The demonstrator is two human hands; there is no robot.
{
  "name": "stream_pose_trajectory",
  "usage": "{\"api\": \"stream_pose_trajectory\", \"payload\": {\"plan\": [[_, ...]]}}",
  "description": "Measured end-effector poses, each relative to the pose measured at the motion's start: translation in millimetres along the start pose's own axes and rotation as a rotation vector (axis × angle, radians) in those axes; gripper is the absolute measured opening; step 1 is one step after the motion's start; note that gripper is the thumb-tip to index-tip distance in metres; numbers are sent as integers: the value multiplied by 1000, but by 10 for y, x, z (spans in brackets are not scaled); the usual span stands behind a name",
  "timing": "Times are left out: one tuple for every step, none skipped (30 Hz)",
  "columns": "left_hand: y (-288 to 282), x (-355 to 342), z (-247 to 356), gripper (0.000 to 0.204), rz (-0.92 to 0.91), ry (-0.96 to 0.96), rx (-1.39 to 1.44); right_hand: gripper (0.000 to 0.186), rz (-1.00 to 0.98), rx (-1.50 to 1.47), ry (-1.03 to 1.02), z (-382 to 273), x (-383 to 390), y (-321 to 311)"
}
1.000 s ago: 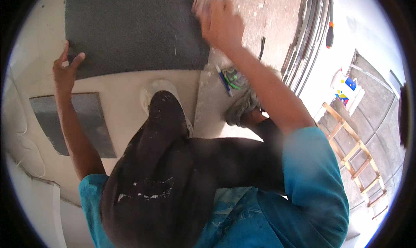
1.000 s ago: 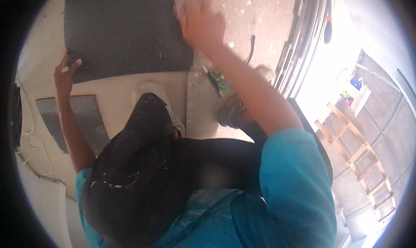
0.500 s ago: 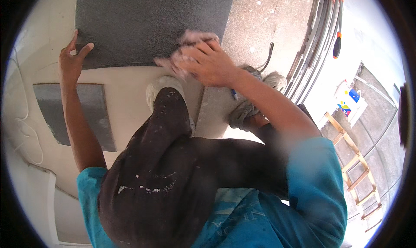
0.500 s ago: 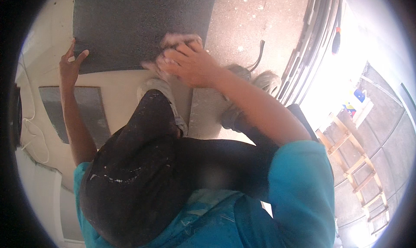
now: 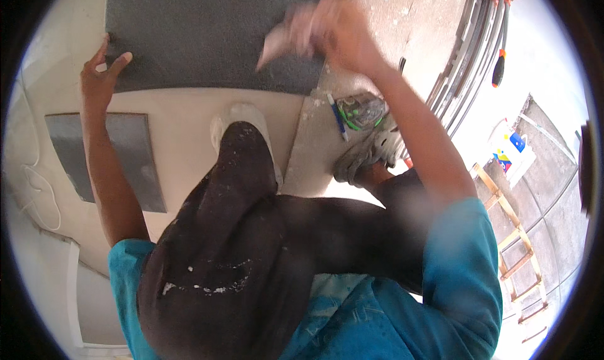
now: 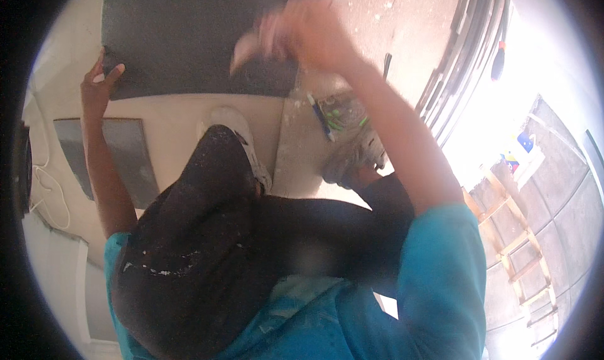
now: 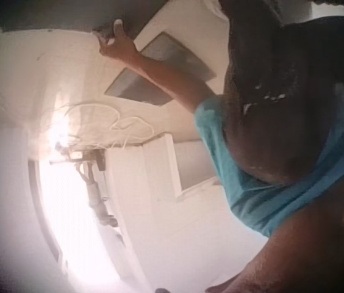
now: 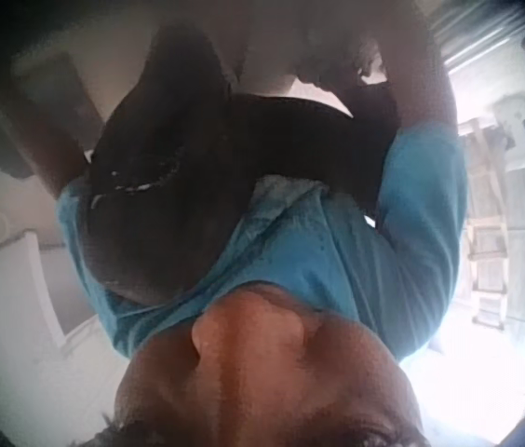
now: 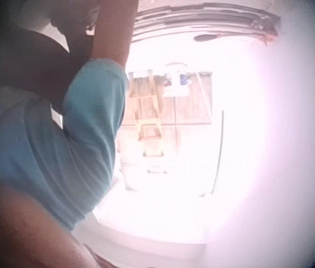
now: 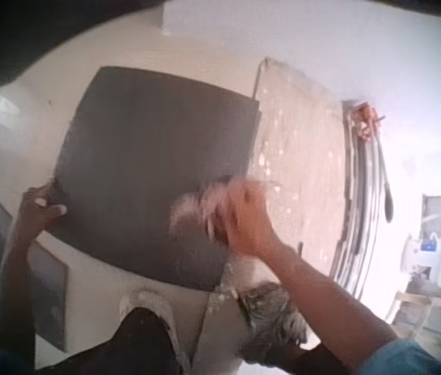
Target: The person measures and marks a dark tile using a tape measure and pen, then uses a manual tile cutter to score and snap the tile. The person also wipes the tile surface with a cloth before and after cutting.
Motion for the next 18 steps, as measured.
{"api": "stream_pose_trajectory", "payload": {"plan": [[21, -51, 87, 83, -7, 11, 4, 26, 81, 29, 134, 157, -83, -3], [20, -47, 164, 82, -9, 11, -3, 29, 166, 45, 260, 259, -199, 61], [29, -56, 215, 81, -11, 11, -10, 32, 252, 62, 385, 332, -240, 76], [75, -74, 193, 80, -27, -12, 15, 35, 163, 15, 246, 181, -137, 126], [127, -63, 101, 79, -39, -45, 36, 37, 73, -40, 100, -113, 66, 210], [147, -46, 48, 77, -48, -79, 53, 40, -14, -96, -48, -326, 209, 279], [132, -32, 71, 78, -38, -68, 17, 40, -81, -79, -83, -322, 309, 240], [101, 12, 92, 78, -28, -59, -21, 40, -147, -64, -119, -254, 448, 177], [69, 56, 121, 78, -18, -49, -60, 39, -212, -48, -154, -222, 479, 116], [51, 93, 137, 79, -30, -79, -35, 51, -221, 88, 21, -29, 388, 77], [40, 101, 182, 79, -40, -99, -5, 54, -138, 206, 235, 285, 206, 16], [52, 83, 242, 80, -55, -113, 31, 56, -68, 307, 462, 600, 61, -75], [43, 87, 291, 80, -50, -116, 18, 42, 173, 342, 447, 814, -179, -156], [54, 90, 322, 79, -46, -120, 7, 29, 410, 385, 421, 1015, -401, -239], [63, 121, 323, 79, -36, -137, -3, 19, 531, 492, 421, 1010, -647, -321], [69, 124, 308, 79, -38, -129, 33, 23, 307, 347, 501, 1063, -722, -244], [55, 116, 248, 78, -38, -123, 70, 31, 79, 201, 571, 1060, -745, -145], [51, 92, 230, 78, -42, -110, 110, 41, -150, 60, 639, 1009, -708, -62]]}}
Point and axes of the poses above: each hand's wrist, its own x-axis away from the middle knuckle, its own y-axis out of the palm, z = x × y, the point moved 4 cm from there along -x, towards the middle knuckle, and after that the axes turned 11 degrees about x, right-handed, at the moved point
